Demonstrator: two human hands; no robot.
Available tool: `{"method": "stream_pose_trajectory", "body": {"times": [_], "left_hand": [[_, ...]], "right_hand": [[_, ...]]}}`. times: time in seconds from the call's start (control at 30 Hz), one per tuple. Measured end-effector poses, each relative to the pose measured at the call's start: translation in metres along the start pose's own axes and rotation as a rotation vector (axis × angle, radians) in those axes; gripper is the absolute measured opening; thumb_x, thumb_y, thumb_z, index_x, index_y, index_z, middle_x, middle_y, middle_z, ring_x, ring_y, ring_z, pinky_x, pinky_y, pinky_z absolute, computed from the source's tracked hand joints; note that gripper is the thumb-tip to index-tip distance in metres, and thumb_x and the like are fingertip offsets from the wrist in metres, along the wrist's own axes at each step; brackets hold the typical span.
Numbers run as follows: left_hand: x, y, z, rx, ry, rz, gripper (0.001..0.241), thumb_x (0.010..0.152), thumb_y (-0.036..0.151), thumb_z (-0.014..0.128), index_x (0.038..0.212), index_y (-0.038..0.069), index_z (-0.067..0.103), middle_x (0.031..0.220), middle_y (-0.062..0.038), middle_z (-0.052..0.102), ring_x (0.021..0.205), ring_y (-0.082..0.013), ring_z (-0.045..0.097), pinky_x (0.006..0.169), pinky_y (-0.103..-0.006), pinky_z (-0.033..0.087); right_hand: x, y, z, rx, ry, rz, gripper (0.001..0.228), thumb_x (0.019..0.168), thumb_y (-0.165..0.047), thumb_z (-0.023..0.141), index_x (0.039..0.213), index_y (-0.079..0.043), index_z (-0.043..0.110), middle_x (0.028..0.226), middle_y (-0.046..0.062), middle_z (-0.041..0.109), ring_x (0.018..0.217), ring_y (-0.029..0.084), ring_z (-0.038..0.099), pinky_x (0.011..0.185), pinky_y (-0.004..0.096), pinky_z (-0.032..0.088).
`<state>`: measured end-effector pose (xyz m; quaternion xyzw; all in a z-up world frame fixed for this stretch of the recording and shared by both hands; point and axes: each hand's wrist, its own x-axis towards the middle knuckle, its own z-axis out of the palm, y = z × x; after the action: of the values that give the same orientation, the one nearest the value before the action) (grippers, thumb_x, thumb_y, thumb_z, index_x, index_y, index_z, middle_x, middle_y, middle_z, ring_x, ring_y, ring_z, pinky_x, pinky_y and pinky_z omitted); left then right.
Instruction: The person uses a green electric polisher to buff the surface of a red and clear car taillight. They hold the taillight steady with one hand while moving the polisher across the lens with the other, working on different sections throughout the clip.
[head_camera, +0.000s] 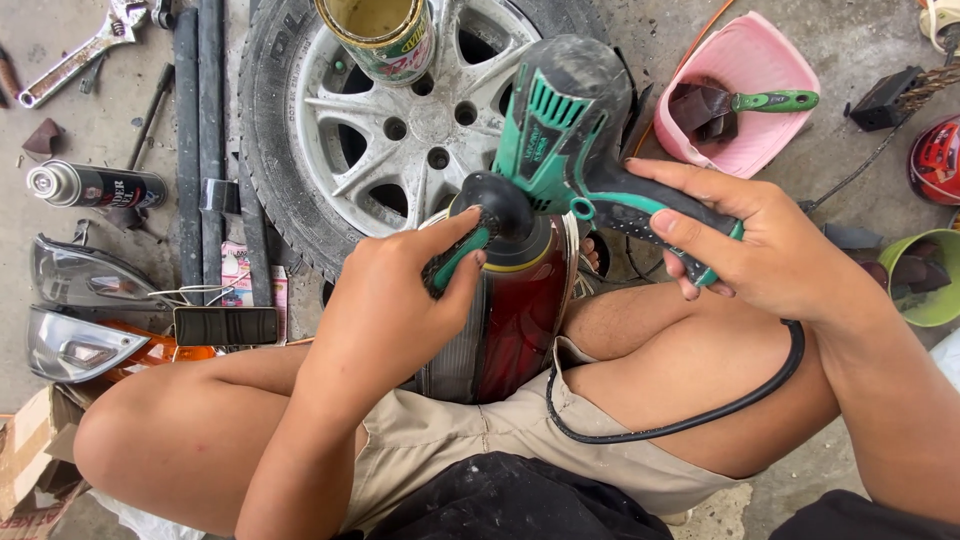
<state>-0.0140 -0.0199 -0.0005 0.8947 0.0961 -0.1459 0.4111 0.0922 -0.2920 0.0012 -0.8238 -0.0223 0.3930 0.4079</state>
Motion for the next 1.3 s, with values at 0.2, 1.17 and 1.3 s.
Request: {"method": "stream_pose_trajectory", "body": {"times": [0.2, 1.17, 1.3], "left_hand": [[-0.021, -0.004, -0.006, 0.017, 0.078, 0.062, 0.041, 0.093, 0.021, 0.063, 0.13, 0.008, 0.071, 0.087, -0.006, 0.081, 0.063, -0.0245, 0.066, 0.059, -0.0395, 0.047], [-0.012, 0.004, -0.001, 0.017, 0.027, 0.033, 0.042, 0.092, 0.022, 0.061, 0.131, 0.012, 0.073, 0.062, -0.006, 0.07, 0.048, -0.0258, 0.054, 0.056, -0.041, 0.043], [-0.024, 0.0, -0.003, 0.016, 0.081, 0.072, 0.04, 0.093, 0.018, 0.063, 0.13, 0.008, 0.072, 0.072, -0.004, 0.076, 0.059, -0.0238, 0.06, 0.058, -0.0394, 0.045]], "right_hand": [[-0.002, -0.003, 0.006, 0.048, -0.074, -0.036, 0.059, 0.096, -0.019, 0.058, 0.155, -0.02, 0.057, 0.066, 0.012, 0.059, 0.049, 0.02, 0.058, 0.046, 0.031, 0.045], [-0.013, -0.002, 0.004, 0.002, 0.021, 0.06, 0.058, 0.097, -0.02, 0.058, 0.155, -0.023, 0.059, 0.066, 0.014, 0.06, 0.051, 0.023, 0.059, 0.045, 0.033, 0.042], [-0.012, -0.006, 0.008, -0.017, -0.027, 0.045, 0.058, 0.096, -0.021, 0.058, 0.154, -0.025, 0.06, 0.066, 0.013, 0.06, 0.051, 0.022, 0.06, 0.044, 0.033, 0.043]]}}
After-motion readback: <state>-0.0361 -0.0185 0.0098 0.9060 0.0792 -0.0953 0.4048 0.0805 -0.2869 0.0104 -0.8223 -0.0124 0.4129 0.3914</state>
